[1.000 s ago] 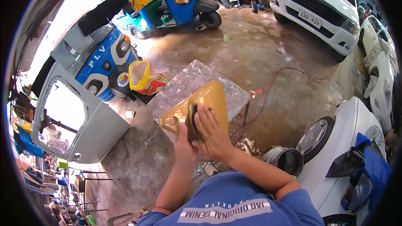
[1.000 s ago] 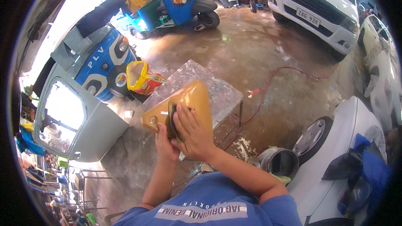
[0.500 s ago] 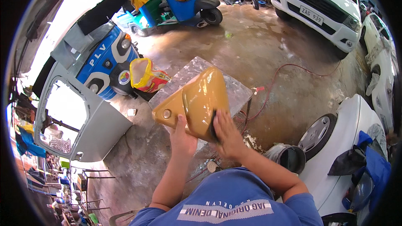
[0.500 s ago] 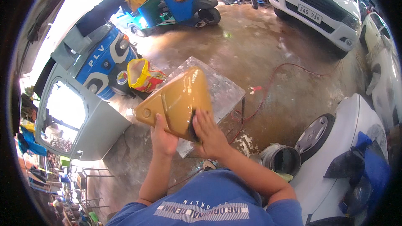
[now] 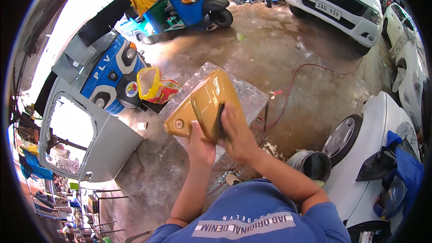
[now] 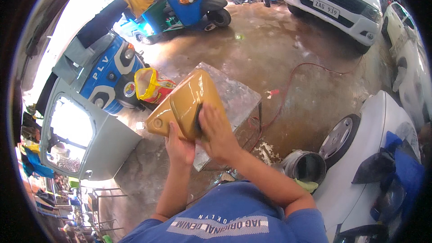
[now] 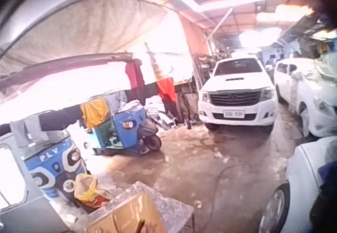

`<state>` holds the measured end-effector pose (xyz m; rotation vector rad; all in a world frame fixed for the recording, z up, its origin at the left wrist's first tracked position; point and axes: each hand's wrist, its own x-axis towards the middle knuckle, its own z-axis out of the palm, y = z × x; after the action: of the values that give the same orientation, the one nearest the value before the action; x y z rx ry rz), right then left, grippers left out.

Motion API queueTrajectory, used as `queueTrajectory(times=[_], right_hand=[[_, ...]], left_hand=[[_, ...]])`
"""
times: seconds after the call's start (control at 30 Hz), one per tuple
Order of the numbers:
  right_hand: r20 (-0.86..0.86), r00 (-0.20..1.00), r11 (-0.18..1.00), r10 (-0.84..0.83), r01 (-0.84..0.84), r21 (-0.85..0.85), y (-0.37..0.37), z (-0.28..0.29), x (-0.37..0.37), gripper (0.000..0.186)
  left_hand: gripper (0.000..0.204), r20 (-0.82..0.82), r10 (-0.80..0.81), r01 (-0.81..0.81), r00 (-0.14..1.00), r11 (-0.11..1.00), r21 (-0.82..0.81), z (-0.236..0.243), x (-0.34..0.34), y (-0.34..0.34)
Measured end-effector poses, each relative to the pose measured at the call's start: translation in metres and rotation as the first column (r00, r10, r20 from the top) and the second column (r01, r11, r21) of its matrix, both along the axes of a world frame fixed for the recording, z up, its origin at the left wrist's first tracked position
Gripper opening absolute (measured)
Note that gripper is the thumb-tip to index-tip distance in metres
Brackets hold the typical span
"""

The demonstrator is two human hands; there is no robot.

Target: The person places a grey car part on a table and then picks up a yellow triangular car part. They use a sanding block to sand the surface of the yellow part, repeatedly dipping the block into a bucket of water to keep it wet during the process.

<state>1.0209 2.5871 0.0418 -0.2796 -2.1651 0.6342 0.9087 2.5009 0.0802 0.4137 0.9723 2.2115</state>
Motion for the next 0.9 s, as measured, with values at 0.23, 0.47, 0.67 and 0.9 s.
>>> queueTrajectory(times=[0.23,0.47,0.67,0.9], right_hand=[[-0.181,0.949,0.908,-0.258,0.174,-0.382,0.100,0.015,0.004,0.059],[0.222,0.962,0.888,-0.161,0.240,-0.392,0.077,0.036,0.009,0.054],[0.336,0.892,0.684,-0.301,0.448,-0.576,0.090,-0.018,0.020,0.073],[0.406,0.817,0.466,-0.410,0.570,-0.677,0.074,-0.057,0.032,0.079]], left_hand=[[0.048,0.060,-0.209,0.214,0.976,0.973,-0.092,0.003,0.007,-0.022],[0.038,0.065,-0.363,0.366,0.930,0.893,-0.262,-0.002,-0.013,-0.004],[0.050,-0.233,-0.558,0.318,0.797,0.715,-0.622,-0.002,-0.016,0.015],[0.072,-0.654,-0.527,-0.176,0.543,0.690,-0.702,-0.050,-0.005,0.012]])
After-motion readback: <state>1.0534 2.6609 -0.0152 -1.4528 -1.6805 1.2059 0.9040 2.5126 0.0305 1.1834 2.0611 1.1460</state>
